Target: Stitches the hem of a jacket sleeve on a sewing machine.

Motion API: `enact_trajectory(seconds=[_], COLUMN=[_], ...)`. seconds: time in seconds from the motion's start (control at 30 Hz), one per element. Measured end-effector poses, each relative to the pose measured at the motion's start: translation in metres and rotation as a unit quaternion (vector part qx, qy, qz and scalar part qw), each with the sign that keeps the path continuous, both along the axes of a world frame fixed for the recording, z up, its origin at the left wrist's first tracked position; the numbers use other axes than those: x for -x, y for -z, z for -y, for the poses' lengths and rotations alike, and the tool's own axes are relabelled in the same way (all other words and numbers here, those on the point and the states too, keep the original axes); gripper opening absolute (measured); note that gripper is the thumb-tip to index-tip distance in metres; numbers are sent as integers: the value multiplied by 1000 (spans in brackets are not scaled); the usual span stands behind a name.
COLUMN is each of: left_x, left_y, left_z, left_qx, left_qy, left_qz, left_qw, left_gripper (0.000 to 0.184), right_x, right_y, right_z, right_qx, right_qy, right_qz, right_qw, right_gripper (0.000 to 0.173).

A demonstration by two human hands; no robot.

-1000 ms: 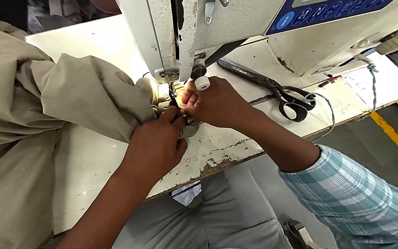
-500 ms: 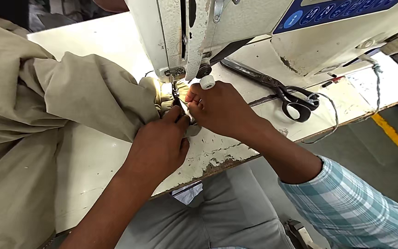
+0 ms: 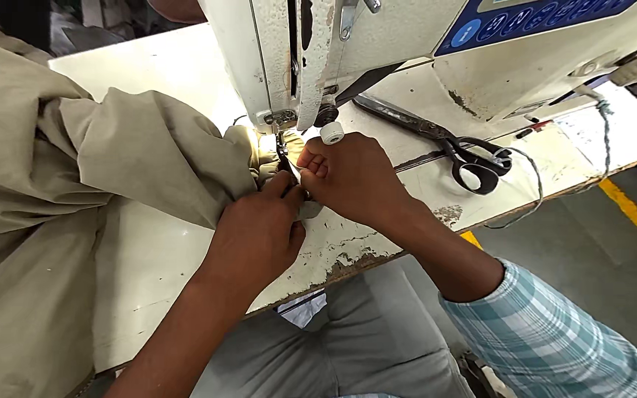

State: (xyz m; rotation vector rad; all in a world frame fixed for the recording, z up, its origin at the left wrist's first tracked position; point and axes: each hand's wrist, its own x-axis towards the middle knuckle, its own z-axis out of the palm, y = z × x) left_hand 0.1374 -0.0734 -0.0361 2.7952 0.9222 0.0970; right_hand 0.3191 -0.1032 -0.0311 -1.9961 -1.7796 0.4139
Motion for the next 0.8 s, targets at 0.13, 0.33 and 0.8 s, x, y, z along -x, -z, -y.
enact_trajectory(seconds=[0.13, 0.33, 0.8], left_x=[1, 2, 3], left_y=[-1, 1, -3], left_z=[-1, -2, -10], left_qx=[12, 12, 10], left_qy=[2, 5, 20], left_qz=[-3, 12, 9], left_qw=[1000, 1000, 1000], left_gripper=[32, 34, 36], right_x=[0, -2, -1], right_y=[6, 9, -3], right_z=[2, -1, -2], right_qx=[-18, -16, 38], right_qy=[4, -11, -68], right_qz=[-25, -28, 13], right_qw=[1000, 999, 997], right_gripper=[6, 9, 13])
